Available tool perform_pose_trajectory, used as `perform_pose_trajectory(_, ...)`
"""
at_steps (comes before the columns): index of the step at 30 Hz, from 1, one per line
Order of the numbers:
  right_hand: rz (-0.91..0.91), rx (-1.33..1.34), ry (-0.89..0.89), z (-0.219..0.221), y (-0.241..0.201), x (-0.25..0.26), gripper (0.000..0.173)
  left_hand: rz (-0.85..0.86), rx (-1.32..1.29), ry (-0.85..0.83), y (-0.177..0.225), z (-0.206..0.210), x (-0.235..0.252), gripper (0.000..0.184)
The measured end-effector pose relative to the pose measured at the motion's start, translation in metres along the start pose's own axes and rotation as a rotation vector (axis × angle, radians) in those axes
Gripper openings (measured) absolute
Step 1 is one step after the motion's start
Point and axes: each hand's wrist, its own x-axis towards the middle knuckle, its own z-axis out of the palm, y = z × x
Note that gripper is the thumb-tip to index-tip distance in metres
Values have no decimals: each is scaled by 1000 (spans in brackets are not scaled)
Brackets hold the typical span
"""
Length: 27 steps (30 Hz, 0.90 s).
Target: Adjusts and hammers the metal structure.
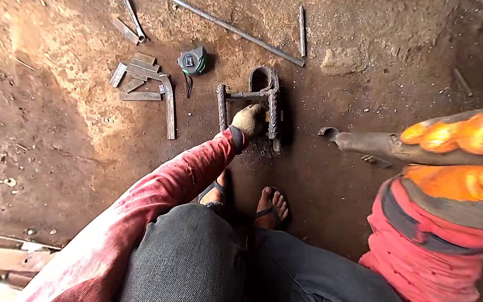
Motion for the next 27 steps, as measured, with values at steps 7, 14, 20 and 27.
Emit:
perform_pose_trajectory(7,966,-916,-627,-38,183,-126,42,-34,-9,-28,6,-5,-4,39)
perform_pose_trajectory(14,905,-1048,-672,-52,200,-147,45,89,-40,8,-2,-5,2,44)
perform_pose_trajectory(20,1009,-574,-443,-58,176,-140,28,92,-27,8,0,-3,-2,38)
perform_pose_trajectory(27,134,-109,-317,-61,80,-54,23,99,-11,5,2,-3,-2,31)
